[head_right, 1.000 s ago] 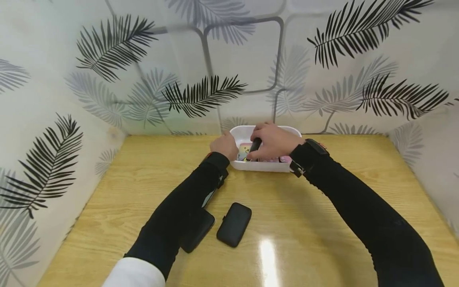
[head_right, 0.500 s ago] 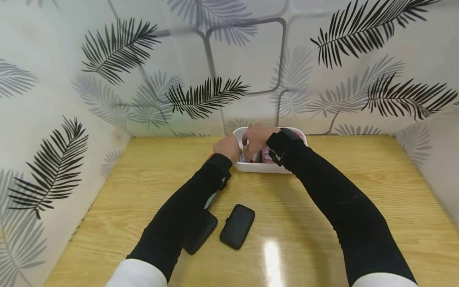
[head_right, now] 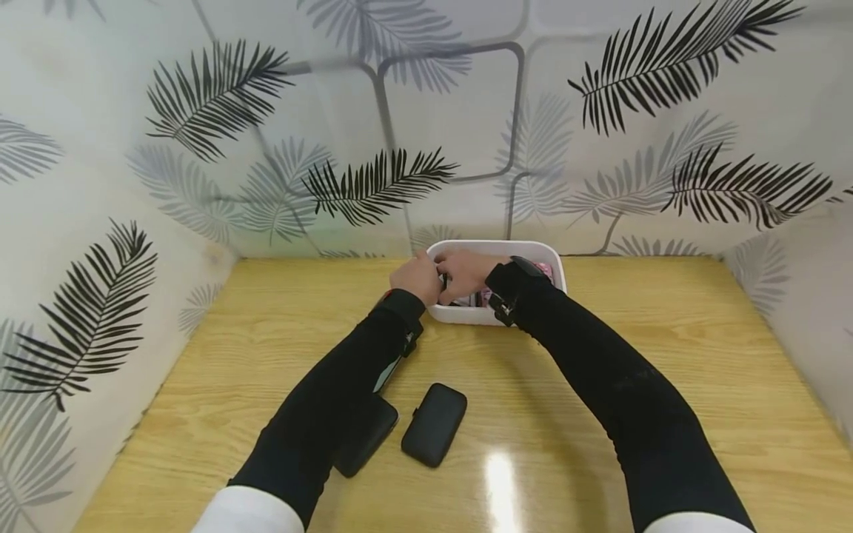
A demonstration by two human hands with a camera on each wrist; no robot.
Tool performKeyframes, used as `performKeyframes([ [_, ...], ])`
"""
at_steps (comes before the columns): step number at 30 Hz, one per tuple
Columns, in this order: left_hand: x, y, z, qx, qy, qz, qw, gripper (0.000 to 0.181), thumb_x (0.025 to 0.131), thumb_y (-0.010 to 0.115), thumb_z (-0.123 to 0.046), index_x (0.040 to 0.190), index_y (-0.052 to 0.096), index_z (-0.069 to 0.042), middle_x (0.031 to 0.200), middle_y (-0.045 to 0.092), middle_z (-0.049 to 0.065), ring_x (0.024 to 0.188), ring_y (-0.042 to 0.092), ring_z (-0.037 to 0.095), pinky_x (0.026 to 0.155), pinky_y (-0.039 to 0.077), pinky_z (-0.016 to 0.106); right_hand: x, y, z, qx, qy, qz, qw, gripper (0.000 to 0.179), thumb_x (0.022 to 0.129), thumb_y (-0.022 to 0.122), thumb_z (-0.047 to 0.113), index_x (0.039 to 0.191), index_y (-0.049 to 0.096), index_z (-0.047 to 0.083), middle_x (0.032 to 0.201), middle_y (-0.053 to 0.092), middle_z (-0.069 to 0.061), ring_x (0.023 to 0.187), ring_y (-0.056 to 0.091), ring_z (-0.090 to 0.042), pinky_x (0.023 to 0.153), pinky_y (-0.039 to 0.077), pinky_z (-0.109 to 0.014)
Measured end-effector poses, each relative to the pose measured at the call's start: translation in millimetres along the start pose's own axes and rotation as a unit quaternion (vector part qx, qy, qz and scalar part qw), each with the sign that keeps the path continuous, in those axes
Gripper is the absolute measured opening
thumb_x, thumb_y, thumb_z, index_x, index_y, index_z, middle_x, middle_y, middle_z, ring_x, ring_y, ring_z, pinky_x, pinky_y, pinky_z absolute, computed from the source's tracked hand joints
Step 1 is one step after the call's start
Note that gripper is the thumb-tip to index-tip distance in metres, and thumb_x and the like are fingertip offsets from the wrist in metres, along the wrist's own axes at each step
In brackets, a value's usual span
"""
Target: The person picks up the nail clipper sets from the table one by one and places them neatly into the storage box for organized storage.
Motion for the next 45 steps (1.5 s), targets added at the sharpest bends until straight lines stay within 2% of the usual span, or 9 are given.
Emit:
performKeyframes([
  [10, 0.5, -1.9, 2.2, -0.015, 0.0, -0.008, 0.9999, 0.064, 0.104, 0.05, -0.037, 0.155, 0.03, -0.003, 0.093, 0.073, 0.007, 0.076, 0.069, 0.021, 0.067, 0.053, 0.036, 6.3, 9, -8, -0.04, 0.012, -0.006, 0.9991, 0.037, 0.092, 0.07, 0.031, 0.119, 0.068, 0.006, 0.129, 0.057, -0.014, 0.099, 0.059, -0.027, 0.091, 0.048, -0.042],
  [14, 3.0, -0.8, 2.4, -0.025, 0.001, -0.003, 0.9997, 0.062, 0.103, 0.051, -0.037, 0.153, 0.033, -0.004, 0.1, 0.073, 0.008, 0.081, 0.07, 0.022, 0.07, 0.054, 0.037, 8.2, 11, -10, -0.005, -0.017, 0.001, 0.9998, 0.027, 0.097, 0.063, 0.025, 0.116, 0.067, 0.006, 0.124, 0.061, -0.014, 0.1, 0.06, -0.025, 0.092, 0.047, -0.041],
  [19, 3.2, -2.0, 2.0, -0.032, -0.001, -0.007, 0.9994, 0.06, 0.104, 0.051, -0.036, 0.152, 0.034, -0.005, 0.105, 0.073, 0.007, 0.084, 0.07, 0.022, 0.071, 0.055, 0.038, 6.1, 8, -14, 0.035, -0.025, -0.016, 0.9989, 0.025, 0.096, 0.066, 0.021, 0.116, 0.064, 0.007, 0.112, 0.065, -0.009, 0.096, 0.059, -0.023, 0.09, 0.047, -0.041],
  [24, 2.4, -3.9, 0.2, -0.033, 0.002, -0.002, 0.9994, 0.064, 0.103, 0.052, -0.036, 0.154, 0.031, -0.005, 0.101, 0.073, 0.007, 0.08, 0.069, 0.021, 0.069, 0.054, 0.037, 2.2, 8, -18, 0.025, -0.018, -0.043, 0.9986, 0.034, 0.093, 0.069, 0.022, 0.123, 0.063, 0.006, 0.118, 0.064, -0.009, 0.1, 0.059, -0.023, 0.094, 0.046, -0.042],
  [29, 3.3, 0.1, 0.6, -0.018, -0.002, 0.011, 0.9998, 0.066, 0.103, 0.051, -0.038, 0.156, 0.028, -0.005, 0.099, 0.073, 0.006, 0.077, 0.068, 0.02, 0.067, 0.053, 0.036, -15.4, 7, -19, -0.012, 0.004, -0.081, 0.9966, 0.05, 0.097, 0.066, 0.025, 0.14, 0.055, 0.003, 0.14, 0.056, -0.018, 0.121, 0.058, -0.033, 0.103, 0.045, -0.048],
  [32, 4.9, -0.5, -1.2, -0.013, 0.0, 0.006, 0.9999, 0.069, 0.102, 0.054, -0.038, 0.156, 0.028, -0.005, 0.102, 0.073, 0.006, 0.078, 0.069, 0.02, 0.068, 0.053, 0.036, -40.4, -6, -6, -0.035, 0.012, -0.128, 0.9911, 0.049, 0.096, 0.067, 0.022, 0.14, 0.057, 0.003, 0.142, 0.056, -0.019, 0.126, 0.056, -0.036, 0.104, 0.045, -0.05],
  [37, 7.2, -1.3, -3.8, -0.01, 0.004, 0.001, 0.9999, 0.069, 0.101, 0.055, -0.035, 0.156, 0.028, -0.004, 0.098, 0.072, 0.005, 0.074, 0.067, 0.018, 0.061, 0.049, 0.034, -81.7, -13, 34, -0.082, -0.034, -0.195, 0.9768, 0.029, 0.092, 0.072, 0.016, 0.118, 0.07, 0.003, 0.116, 0.07, -0.012, 0.107, 0.064, -0.028, 0.094, 0.05, -0.046],
  [42, 6.4, 1.7, -2.5, -0.005, 0.003, 0.012, 0.9999, 0.068, 0.103, 0.051, -0.034, 0.159, 0.024, -0.005, 0.084, 0.07, 0.003, 0.063, 0.061, 0.017, 0.051, 0.037, 0.032, -106.5, 16, 77, -0.102, -0.084, -0.194, 0.9721, 0.024, 0.091, 0.074, 0.019, 0.112, 0.073, 0.007, 0.109, 0.071, -0.004, 0.103, 0.066, -0.021, 0.091, 0.053, -0.041],
  [45, 3.9, 2.0, 0.0, -0.006, -0.001, 0.01, 0.9999, 0.066, 0.104, 0.05, -0.034, 0.158, 0.026, -0.005, 0.083, 0.069, 0.003, 0.063, 0.061, 0.017, 0.051, 0.037, 0.032, -112.4, 39, 98, -0.111, -0.081, -0.175, 0.9749, 0.029, 0.094, 0.072, 0.03, 0.115, 0.073, 0.011, 0.113, 0.071, -0.002, 0.106, 0.066, -0.019, 0.092, 0.053, -0.039],
])
Point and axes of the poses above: each hand's wrist, its own x-axis towards the middle knuckle, its own y-axis out of the palm, z = x × y, the point moved 8 cm from there along x, towards the middle knuckle
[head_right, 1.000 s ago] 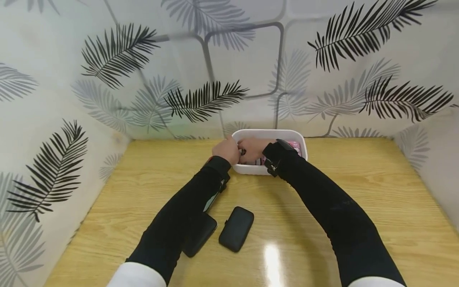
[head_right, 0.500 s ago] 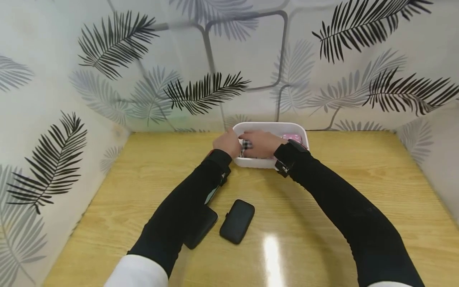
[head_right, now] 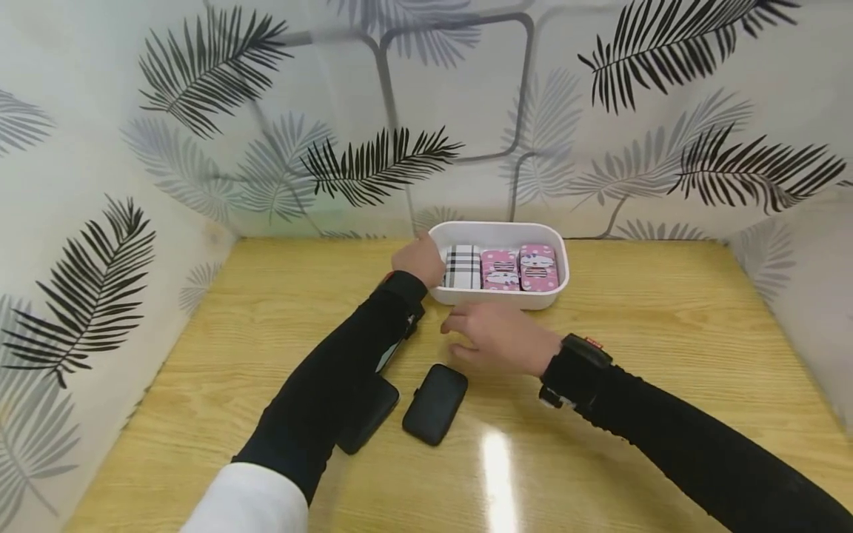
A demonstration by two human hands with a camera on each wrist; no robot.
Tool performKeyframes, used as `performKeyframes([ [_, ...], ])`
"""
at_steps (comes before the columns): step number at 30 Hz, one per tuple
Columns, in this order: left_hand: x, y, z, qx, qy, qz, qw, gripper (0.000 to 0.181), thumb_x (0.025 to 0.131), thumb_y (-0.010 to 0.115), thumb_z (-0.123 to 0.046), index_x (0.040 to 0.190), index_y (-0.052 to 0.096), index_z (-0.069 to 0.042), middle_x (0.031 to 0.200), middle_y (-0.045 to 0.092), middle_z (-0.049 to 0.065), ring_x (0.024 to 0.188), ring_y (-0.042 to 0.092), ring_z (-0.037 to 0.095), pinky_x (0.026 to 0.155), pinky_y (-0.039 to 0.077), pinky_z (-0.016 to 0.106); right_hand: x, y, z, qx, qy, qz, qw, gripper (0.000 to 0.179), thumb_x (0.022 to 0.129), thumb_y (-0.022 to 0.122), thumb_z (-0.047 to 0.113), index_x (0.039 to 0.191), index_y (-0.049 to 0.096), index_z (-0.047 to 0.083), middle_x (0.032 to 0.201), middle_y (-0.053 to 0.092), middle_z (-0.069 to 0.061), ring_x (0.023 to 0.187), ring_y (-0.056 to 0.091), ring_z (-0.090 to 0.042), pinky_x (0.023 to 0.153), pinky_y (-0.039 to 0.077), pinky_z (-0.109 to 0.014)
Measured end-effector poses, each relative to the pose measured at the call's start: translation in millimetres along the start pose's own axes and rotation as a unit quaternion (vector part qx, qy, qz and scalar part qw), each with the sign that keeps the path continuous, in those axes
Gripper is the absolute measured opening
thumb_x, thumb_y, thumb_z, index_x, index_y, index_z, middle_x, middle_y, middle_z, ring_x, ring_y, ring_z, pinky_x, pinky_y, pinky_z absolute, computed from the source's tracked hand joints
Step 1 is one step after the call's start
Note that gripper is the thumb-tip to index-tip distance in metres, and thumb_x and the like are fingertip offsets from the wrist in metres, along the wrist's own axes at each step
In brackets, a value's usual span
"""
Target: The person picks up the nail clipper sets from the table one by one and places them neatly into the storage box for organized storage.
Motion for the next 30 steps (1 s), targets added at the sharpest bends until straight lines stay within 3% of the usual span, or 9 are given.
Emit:
performKeyframes([
  [5, -4.4, -4.1, 3.8, -0.002, -0.005, -0.003, 1.0, 0.064, 0.105, 0.049, -0.035, 0.157, 0.027, -0.005, 0.078, 0.067, 0.003, 0.06, 0.059, 0.017, 0.051, 0.035, 0.032, -5.0, 30, 37, -0.029, 0.02, 0.053, 0.998, 0.053, 0.095, 0.062, 0.057, 0.126, 0.068, 0.015, 0.123, 0.068, -0.005, 0.109, 0.065, -0.024, 0.091, 0.053, -0.043],
  [10, -7.9, -4.7, 2.2, -0.003, -0.007, -0.003, 1.0, 0.062, 0.104, 0.049, -0.035, 0.155, 0.03, -0.005, 0.086, 0.069, 0.005, 0.064, 0.062, 0.018, 0.053, 0.038, 0.032, -11.7, 53, 56, -0.036, 0.049, 0.102, 0.9929, 0.073, 0.088, 0.058, 0.073, 0.133, 0.063, 0.016, 0.13, 0.062, -0.007, 0.101, 0.065, -0.026, 0.084, 0.054, -0.045],
  [16, -12.1, -11.6, 0.7, 0.002, -0.01, 0.002, 0.9999, 0.065, 0.104, 0.048, -0.034, 0.158, 0.025, -0.006, 0.088, 0.071, 0.004, 0.065, 0.062, 0.017, 0.053, 0.037, 0.031, -12.8, 59, 64, -0.057, 0.08, 0.108, 0.9893, 0.091, 0.078, 0.056, 0.086, 0.135, 0.059, 0.015, 0.131, 0.058, -0.01, 0.099, 0.063, -0.027, 0.077, 0.053, -0.044],
  [22, -12.2, -12.7, 0.1, 0.004, -0.008, 0.0, 1.0, 0.066, 0.104, 0.049, -0.034, 0.158, 0.025, -0.006, 0.084, 0.07, 0.003, 0.064, 0.061, 0.016, 0.053, 0.037, 0.031, -11.1, 59, 67, -0.043, 0.095, 0.119, 0.9874, 0.083, 0.077, 0.067, 0.077, 0.133, 0.06, 0.015, 0.126, 0.057, -0.01, 0.095, 0.058, -0.024, 0.067, 0.052, -0.035],
  [27, -8.9, -7.5, -0.8, 0.005, -0.004, -0.005, 1.0, 0.065, 0.103, 0.05, -0.034, 0.157, 0.027, -0.005, 0.084, 0.07, 0.003, 0.062, 0.06, 0.016, 0.053, 0.038, 0.031, -16.0, 57, 61, -0.026, 0.11, 0.149, 0.9824, 0.073, 0.078, 0.072, 0.065, 0.132, 0.062, 0.017, 0.132, 0.056, -0.01, 0.099, 0.056, -0.025, 0.073, 0.051, -0.038],
  [30, -7.8, -6.7, -1.1, 0.007, -0.003, -0.003, 1.0, 0.065, 0.104, 0.049, -0.033, 0.158, 0.026, -0.005, 0.078, 0.067, 0.003, 0.057, 0.055, 0.015, 0.051, 0.035, 0.031, -20.3, 48, 54, -0.015, 0.119, 0.142, 0.9826, 0.07, 0.078, 0.073, 0.061, 0.132, 0.063, 0.018, 0.136, 0.056, -0.011, 0.103, 0.057, -0.026, 0.074, 0.052, -0.039],
])
Point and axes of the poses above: each hand's wrist, its own x-axis towards the middle knuckle, its own y-axis out of the palm, z = x × y, the point moved 8 cm from there along x, towards the middle knuckle
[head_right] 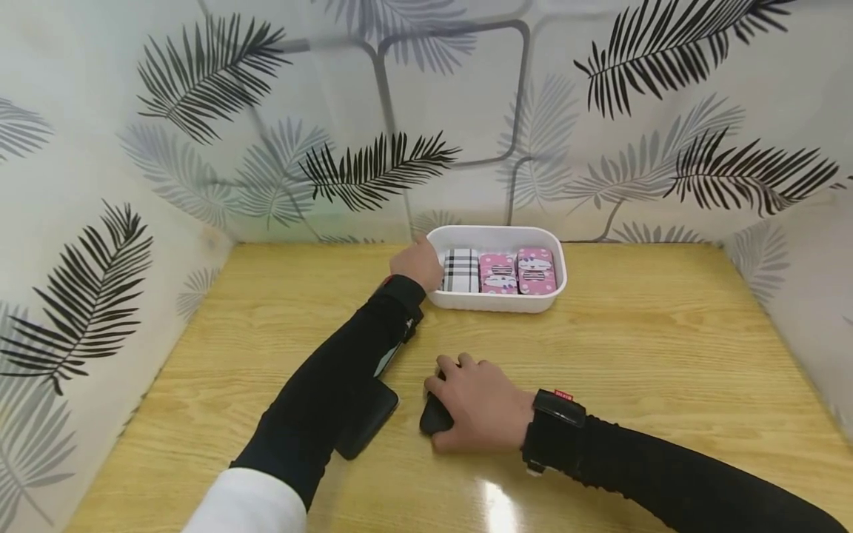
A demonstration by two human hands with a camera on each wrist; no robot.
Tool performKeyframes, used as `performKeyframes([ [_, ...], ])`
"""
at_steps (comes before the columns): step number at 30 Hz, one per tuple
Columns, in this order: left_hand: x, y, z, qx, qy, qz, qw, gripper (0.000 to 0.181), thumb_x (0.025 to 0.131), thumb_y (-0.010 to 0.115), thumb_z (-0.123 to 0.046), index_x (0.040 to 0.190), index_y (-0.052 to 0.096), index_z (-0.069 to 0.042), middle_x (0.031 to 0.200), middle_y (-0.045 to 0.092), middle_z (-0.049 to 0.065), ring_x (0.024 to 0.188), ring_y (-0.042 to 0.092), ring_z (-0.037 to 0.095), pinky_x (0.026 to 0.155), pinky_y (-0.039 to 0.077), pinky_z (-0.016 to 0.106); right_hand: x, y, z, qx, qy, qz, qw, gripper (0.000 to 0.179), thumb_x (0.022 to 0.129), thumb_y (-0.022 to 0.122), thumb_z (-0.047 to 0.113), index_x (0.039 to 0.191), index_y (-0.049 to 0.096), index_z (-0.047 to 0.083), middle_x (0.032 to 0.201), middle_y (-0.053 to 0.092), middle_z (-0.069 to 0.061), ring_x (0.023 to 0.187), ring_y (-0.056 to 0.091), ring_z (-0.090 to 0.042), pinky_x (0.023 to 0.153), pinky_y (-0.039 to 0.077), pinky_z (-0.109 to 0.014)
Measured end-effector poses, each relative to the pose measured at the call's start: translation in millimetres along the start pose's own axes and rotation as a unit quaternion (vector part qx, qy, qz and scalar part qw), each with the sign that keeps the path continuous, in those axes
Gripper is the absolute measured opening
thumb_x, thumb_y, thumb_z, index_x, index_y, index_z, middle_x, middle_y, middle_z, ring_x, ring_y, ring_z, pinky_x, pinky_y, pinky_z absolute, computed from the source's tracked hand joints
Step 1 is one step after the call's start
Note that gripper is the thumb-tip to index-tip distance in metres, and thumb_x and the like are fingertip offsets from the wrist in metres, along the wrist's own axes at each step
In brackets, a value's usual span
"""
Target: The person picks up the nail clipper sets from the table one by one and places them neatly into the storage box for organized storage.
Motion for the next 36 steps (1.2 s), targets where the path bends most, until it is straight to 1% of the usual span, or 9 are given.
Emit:
performKeyframes([
  [5, -1.2, -2.4, 1.2, -0.004, 0.002, 0.008, 1.0, 0.065, 0.105, 0.049, -0.032, 0.158, 0.024, -0.005, 0.067, 0.059, 0.001, 0.05, 0.045, 0.014, 0.049, 0.029, 0.031, -6.0, -23, -19, 0.008, 0.006, -0.042, 0.9991, 0.07, 0.077, 0.074, 0.059, 0.133, 0.063, 0.018, 0.141, 0.055, -0.015, 0.109, 0.061, -0.03, 0.075, 0.054, -0.04],
  [8, -1.6, -2.2, 1.9, -0.003, 0.004, 0.01, 0.9999, 0.065, 0.105, 0.049, -0.033, 0.158, 0.024, -0.005, 0.068, 0.058, 0.001, 0.051, 0.047, 0.015, 0.049, 0.03, 0.031, -8.3, -38, -33, 0.011, 0.007, -0.065, 0.9978, 0.07, 0.077, 0.076, 0.057, 0.133, 0.063, 0.017, 0.143, 0.053, -0.016, 0.115, 0.059, -0.032, 0.081, 0.054, -0.041],
  [10, -1.4, -1.6, 2.6, -0.002, 0.004, 0.01, 0.9999, 0.065, 0.105, 0.048, -0.033, 0.158, 0.024, -0.004, 0.07, 0.06, 0.001, 0.053, 0.049, 0.015, 0.05, 0.031, 0.031, -8.3, -49, -44, 0.011, 0.006, -0.079, 0.9968, 0.07, 0.076, 0.077, 0.054, 0.132, 0.063, 0.017, 0.143, 0.052, -0.015, 0.114, 0.058, -0.03, 0.081, 0.053, -0.04],
  [12, -1.2, -1.4, 3.1, -0.002, 0.004, 0.008, 1.0, 0.065, 0.104, 0.049, -0.032, 0.158, 0.024, -0.004, 0.073, 0.063, 0.002, 0.055, 0.052, 0.015, 0.05, 0.032, 0.031, -6.6, -57, -58, 0.015, 0.005, -0.091, 0.9957, 0.068, 0.074, 0.079, 0.051, 0.132, 0.063, 0.017, 0.144, 0.052, -0.014, 0.116, 0.057, -0.029, 0.082, 0.053, -0.039],
  [16, -1.7, -2.7, 4.0, -0.006, 0.001, 0.005, 1.0, 0.064, 0.104, 0.049, -0.031, 0.158, 0.025, -0.004, 0.076, 0.066, 0.003, 0.055, 0.052, 0.015, 0.05, 0.03, 0.031, 0.1, -73, -92, 0.018, 0.011, -0.103, 0.9944, 0.067, 0.073, 0.08, 0.047, 0.131, 0.064, 0.019, 0.146, 0.052, -0.013, 0.116, 0.058, -0.029, 0.078, 0.053, -0.04],
  [20, -2.8, -4.0, 4.5, -0.01, 0.001, 0.002, 0.9999, 0.062, 0.104, 0.05, -0.031, 0.155, 0.029, -0.004, 0.079, 0.067, 0.004, 0.057, 0.054, 0.016, 0.051, 0.032, 0.031, 7.6, -86, -130, 0.017, 0.025, -0.11, 0.9934, 0.067, 0.075, 0.081, 0.044, 0.133, 0.063, 0.017, 0.148, 0.049, -0.014, 0.123, 0.055, -0.032, 0.083, 0.053, -0.043],
  [24, -3.8, -4.5, 4.5, -0.011, 0.003, -0.002, 0.9999, 0.06, 0.103, 0.051, -0.032, 0.152, 0.033, -0.003, 0.081, 0.067, 0.005, 0.06, 0.058, 0.017, 0.052, 0.035, 0.032, 15.7, -92, -167, 0.029, 0.048, -0.105, 0.9929, 0.069, 0.076, 0.082, 0.038, 0.136, 0.06, 0.013, 0.154, 0.042, -0.019, 0.132, 0.047, -0.038, 0.089, 0.052, -0.046],
  [29, -4.3, -4.7, 4.0, -0.011, 0.003, -0.005, 0.9999, 0.059, 0.103, 0.051, -0.033, 0.152, 0.033, -0.004, 0.083, 0.068, 0.004, 0.061, 0.059, 0.018, 0.052, 0.036, 0.031, 26.9, -87, -203, 0.065, 0.07, -0.076, 0.9925, 0.067, 0.076, 0.082, 0.026, 0.137, 0.059, 0.009, 0.155, 0.036, -0.023, 0.128, 0.048, -0.04, 0.09, 0.051, -0.048],
  [36, -2.6, -3.0, 1.2, -0.009, 0.004, -0.005, 0.9999, 0.061, 0.103, 0.051, -0.033, 0.153, 0.032, -0.004, 0.084, 0.068, 0.004, 0.063, 0.06, 0.018, 0.055, 0.038, 0.032, 35.2, -75, -224, 0.091, 0.081, -0.033, 0.992, 0.067, 0.072, 0.082, 0.018, 0.134, 0.06, 0.005, 0.155, 0.034, -0.026, 0.127, 0.047, -0.042, 0.092, 0.048, -0.05],
])
Point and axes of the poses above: each hand's wrist, its own x-axis towards the middle knuckle, its own y-axis out of the palm, z = x × y, the point moved 8 cm from there along x, towards the middle knuckle
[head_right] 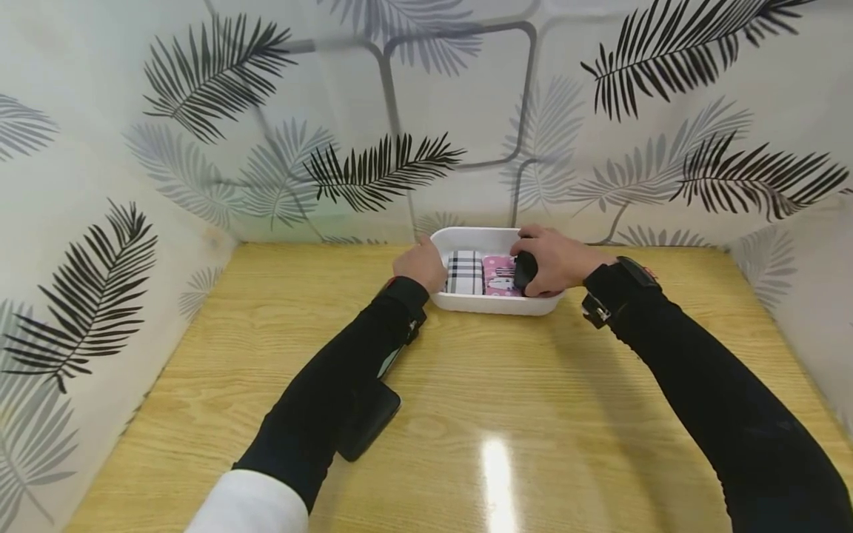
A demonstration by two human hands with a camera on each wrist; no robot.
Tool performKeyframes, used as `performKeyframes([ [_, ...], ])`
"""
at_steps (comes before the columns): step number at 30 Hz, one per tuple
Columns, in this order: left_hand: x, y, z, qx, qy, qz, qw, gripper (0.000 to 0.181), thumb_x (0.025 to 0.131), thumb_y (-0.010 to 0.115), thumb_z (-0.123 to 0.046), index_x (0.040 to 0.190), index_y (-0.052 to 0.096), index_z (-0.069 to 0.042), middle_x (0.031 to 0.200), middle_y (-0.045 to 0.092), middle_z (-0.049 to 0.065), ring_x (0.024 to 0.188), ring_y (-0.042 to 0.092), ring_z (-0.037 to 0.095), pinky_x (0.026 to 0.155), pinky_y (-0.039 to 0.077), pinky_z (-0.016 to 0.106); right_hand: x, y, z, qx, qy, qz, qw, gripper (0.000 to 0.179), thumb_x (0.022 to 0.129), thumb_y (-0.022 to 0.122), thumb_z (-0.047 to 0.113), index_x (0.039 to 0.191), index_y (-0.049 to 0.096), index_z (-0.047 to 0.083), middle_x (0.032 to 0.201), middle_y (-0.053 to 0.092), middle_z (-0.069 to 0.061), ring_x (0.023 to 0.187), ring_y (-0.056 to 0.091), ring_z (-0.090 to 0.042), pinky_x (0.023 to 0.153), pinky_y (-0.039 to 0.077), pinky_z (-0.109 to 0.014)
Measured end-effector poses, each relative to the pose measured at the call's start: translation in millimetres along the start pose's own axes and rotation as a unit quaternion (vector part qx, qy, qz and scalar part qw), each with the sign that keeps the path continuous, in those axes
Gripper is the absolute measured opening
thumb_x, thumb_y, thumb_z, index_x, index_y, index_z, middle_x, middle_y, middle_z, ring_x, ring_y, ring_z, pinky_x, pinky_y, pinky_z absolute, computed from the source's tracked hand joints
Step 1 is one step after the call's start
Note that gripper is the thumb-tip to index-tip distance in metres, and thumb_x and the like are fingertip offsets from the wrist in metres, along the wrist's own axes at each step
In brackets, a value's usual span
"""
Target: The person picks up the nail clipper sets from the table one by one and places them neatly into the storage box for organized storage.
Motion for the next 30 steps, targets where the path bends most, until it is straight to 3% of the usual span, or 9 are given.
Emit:
performKeyframes([
  [8, 0.8, -0.6, -0.8, 0.003, -0.008, 0.011, 0.9999, 0.061, 0.103, 0.049, -0.033, 0.155, 0.03, -0.006, 0.083, 0.068, 0.003, 0.063, 0.061, 0.017, 0.055, 0.041, 0.031, 1.0, 7, -8, 0.018, -0.015, 0.064, 0.9977, 0.061, 0.071, 0.08, 0.009, 0.129, 0.063, 0.006, 0.153, 0.035, -0.028, 0.12, 0.05, -0.042, 0.088, 0.046, -0.048],
  [11, 1.4, 0.1, -0.7, 0.006, -0.012, 0.008, 0.9999, 0.059, 0.102, 0.049, -0.034, 0.152, 0.033, -0.006, 0.082, 0.068, 0.003, 0.061, 0.06, 0.016, 0.053, 0.041, 0.031, 1.2, 9, -10, 0.031, -0.019, 0.075, 0.9965, 0.055, 0.076, 0.08, 0.013, 0.128, 0.064, 0.006, 0.152, 0.035, -0.028, 0.121, 0.049, -0.042, 0.091, 0.045, -0.05],
  [20, 0.7, 1.3, 0.2, 0.003, -0.009, 0.008, 0.9999, 0.06, 0.104, 0.048, -0.033, 0.155, 0.031, -0.006, 0.081, 0.067, 0.003, 0.061, 0.059, 0.017, 0.052, 0.036, 0.031, 0.1, 10, -12, 0.057, -0.021, 0.06, 0.9963, 0.042, 0.086, 0.078, 0.023, 0.123, 0.067, 0.007, 0.153, 0.036, -0.028, 0.135, 0.041, -0.048, 0.1, 0.042, -0.056],
  [30, -0.2, 0.6, 0.1, 0.001, -0.004, -0.008, 1.0, 0.058, 0.103, 0.051, -0.033, 0.151, 0.035, -0.005, 0.086, 0.069, 0.004, 0.063, 0.06, 0.018, 0.053, 0.038, 0.032, -2.1, 13, -17, 0.062, -0.015, 0.013, 0.9979, 0.04, 0.089, 0.078, 0.031, 0.12, 0.068, 0.009, 0.15, 0.042, -0.025, 0.135, 0.043, -0.045, 0.103, 0.041, -0.056],
])
Point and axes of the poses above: each hand's wrist, its own x-axis towards the middle knuckle, its own y-axis out of the palm, z = x × y, the point moved 8 cm from there along x, towards the middle knuckle
